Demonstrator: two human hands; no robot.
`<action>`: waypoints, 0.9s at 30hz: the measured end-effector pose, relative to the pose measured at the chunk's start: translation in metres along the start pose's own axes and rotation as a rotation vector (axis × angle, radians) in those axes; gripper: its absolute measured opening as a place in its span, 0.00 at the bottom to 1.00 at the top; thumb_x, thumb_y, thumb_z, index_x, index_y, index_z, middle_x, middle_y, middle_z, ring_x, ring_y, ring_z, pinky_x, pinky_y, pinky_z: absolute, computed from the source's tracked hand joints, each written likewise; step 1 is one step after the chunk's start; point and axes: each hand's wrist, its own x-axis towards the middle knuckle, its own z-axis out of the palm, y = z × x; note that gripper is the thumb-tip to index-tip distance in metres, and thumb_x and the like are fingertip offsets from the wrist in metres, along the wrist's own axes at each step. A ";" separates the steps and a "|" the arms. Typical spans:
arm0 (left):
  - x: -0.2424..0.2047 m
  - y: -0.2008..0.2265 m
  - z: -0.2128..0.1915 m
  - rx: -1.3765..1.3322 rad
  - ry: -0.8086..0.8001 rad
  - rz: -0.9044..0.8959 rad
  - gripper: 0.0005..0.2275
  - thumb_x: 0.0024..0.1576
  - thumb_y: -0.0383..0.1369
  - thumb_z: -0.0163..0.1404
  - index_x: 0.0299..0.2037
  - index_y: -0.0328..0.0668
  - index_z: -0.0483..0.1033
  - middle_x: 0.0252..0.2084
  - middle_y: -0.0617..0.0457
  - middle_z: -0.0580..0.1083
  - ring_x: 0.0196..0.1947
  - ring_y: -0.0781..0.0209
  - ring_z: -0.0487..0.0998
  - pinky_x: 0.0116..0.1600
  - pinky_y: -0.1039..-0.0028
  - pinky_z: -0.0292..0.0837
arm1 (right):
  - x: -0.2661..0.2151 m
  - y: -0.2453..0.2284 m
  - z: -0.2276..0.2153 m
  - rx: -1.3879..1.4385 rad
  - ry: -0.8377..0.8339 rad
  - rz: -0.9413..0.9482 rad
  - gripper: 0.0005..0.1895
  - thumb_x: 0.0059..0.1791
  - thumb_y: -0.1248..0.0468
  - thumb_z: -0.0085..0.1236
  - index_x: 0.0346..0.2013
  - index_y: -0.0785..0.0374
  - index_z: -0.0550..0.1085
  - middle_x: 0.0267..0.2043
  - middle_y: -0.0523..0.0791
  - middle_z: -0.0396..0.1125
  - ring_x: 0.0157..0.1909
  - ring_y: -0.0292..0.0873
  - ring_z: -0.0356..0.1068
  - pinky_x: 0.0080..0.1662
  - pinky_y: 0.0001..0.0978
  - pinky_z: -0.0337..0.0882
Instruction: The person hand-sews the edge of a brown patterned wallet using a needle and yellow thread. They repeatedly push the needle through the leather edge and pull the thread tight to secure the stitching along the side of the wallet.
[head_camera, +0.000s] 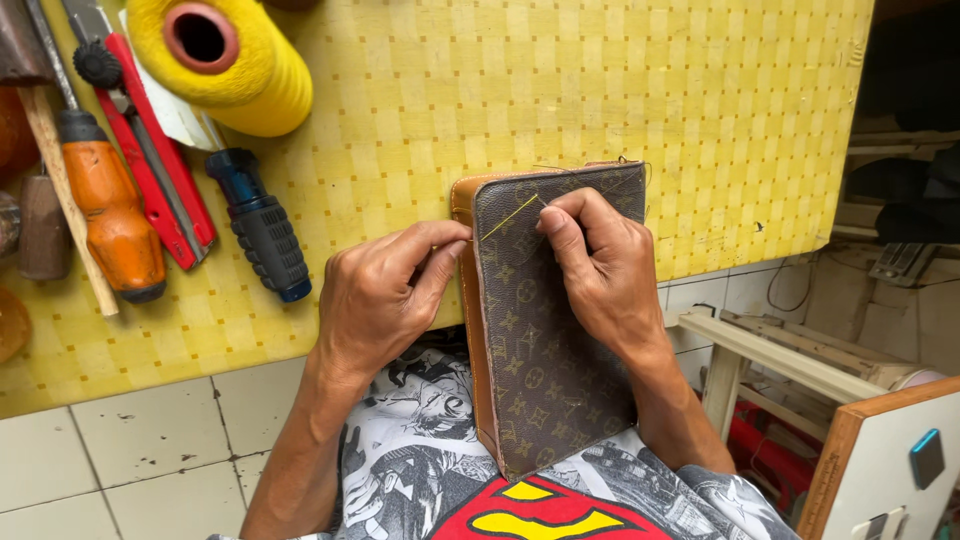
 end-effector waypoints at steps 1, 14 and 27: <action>-0.001 -0.001 0.003 0.037 0.033 0.012 0.04 0.59 0.31 0.51 0.40 0.53 0.79 0.15 0.56 0.67 0.18 0.58 0.74 0.28 0.72 0.72 | -0.001 0.004 0.002 0.078 0.033 0.020 0.09 0.55 0.58 0.48 0.32 0.55 0.73 0.18 0.43 0.63 0.24 0.42 0.67 0.34 0.33 0.71; 0.000 0.002 0.011 0.034 0.146 0.010 0.03 0.58 0.29 0.53 0.39 0.51 0.79 0.13 0.56 0.68 0.16 0.57 0.73 0.27 0.73 0.71 | 0.007 0.007 0.000 0.225 0.061 -0.037 0.09 0.54 0.62 0.51 0.31 0.59 0.75 0.16 0.44 0.62 0.22 0.39 0.62 0.32 0.32 0.68; -0.005 -0.007 0.009 -0.086 0.220 0.005 0.04 0.59 0.27 0.51 0.39 0.48 0.78 0.13 0.53 0.69 0.14 0.57 0.71 0.26 0.72 0.70 | -0.002 -0.014 -0.049 -0.213 -0.074 -0.305 0.02 0.50 0.68 0.57 0.36 0.61 0.75 0.31 0.47 0.71 0.34 0.51 0.73 0.37 0.39 0.71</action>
